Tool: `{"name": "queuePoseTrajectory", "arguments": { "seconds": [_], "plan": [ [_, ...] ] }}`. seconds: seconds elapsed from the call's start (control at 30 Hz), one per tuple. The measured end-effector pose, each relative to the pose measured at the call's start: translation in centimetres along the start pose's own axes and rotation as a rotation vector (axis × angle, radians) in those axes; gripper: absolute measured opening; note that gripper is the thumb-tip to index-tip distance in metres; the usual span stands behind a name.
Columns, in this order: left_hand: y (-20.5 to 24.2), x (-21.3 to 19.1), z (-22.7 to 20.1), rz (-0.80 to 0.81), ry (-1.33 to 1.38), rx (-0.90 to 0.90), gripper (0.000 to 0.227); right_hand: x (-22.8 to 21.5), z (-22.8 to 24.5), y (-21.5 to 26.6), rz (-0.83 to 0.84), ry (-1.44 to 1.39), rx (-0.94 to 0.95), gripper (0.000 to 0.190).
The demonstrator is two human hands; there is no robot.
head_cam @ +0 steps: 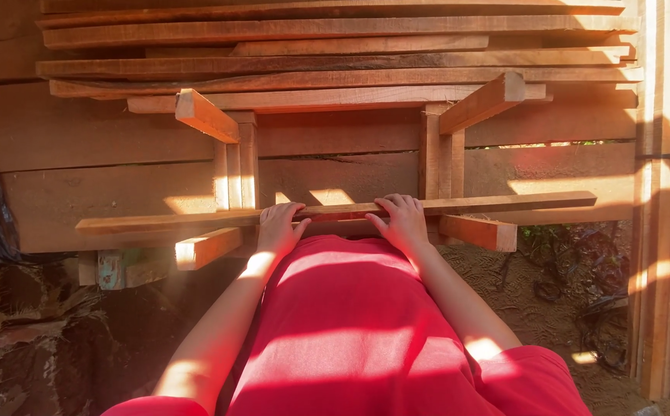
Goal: Stacking thin wooden planks from a pile onto a wooden rack for storage or drying.
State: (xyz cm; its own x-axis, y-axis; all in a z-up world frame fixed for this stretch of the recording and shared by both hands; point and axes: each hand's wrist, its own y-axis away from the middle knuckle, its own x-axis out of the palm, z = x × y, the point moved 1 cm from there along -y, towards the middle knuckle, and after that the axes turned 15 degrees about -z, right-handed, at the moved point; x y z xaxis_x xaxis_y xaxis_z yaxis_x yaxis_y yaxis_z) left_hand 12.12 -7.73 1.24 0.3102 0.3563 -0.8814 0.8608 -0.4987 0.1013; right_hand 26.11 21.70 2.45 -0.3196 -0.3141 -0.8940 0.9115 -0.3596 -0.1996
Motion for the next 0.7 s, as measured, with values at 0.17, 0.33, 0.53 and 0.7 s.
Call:
{"name": "queuePoseTrajectory", "arguments": {
  "seconds": [0.17, 0.33, 0.53, 0.7],
  "plan": [
    [0.8, 0.5, 0.6, -0.033, 0.017, 0.019, 0.049, -0.1, 0.2, 0.5, -0.033, 0.010, -0.051, 0.041],
    [0.4, 0.9, 0.7, -0.159, 0.000, 0.058, 0.052, 1.7, -0.9, 1.0, -0.105, 0.051, -0.100, 0.049],
    [0.0, -0.2, 0.2, -0.168, -0.021, 0.126, 0.044, 1.4, -1.5, 0.1, -0.079, 0.023, -0.134, 0.044],
    [-1.7, -1.2, 0.5, 0.156, -0.112, 0.012, 0.045, -0.8, -2.2, -2.1, 0.351, 0.062, 0.084, 0.054]
  ]
}}
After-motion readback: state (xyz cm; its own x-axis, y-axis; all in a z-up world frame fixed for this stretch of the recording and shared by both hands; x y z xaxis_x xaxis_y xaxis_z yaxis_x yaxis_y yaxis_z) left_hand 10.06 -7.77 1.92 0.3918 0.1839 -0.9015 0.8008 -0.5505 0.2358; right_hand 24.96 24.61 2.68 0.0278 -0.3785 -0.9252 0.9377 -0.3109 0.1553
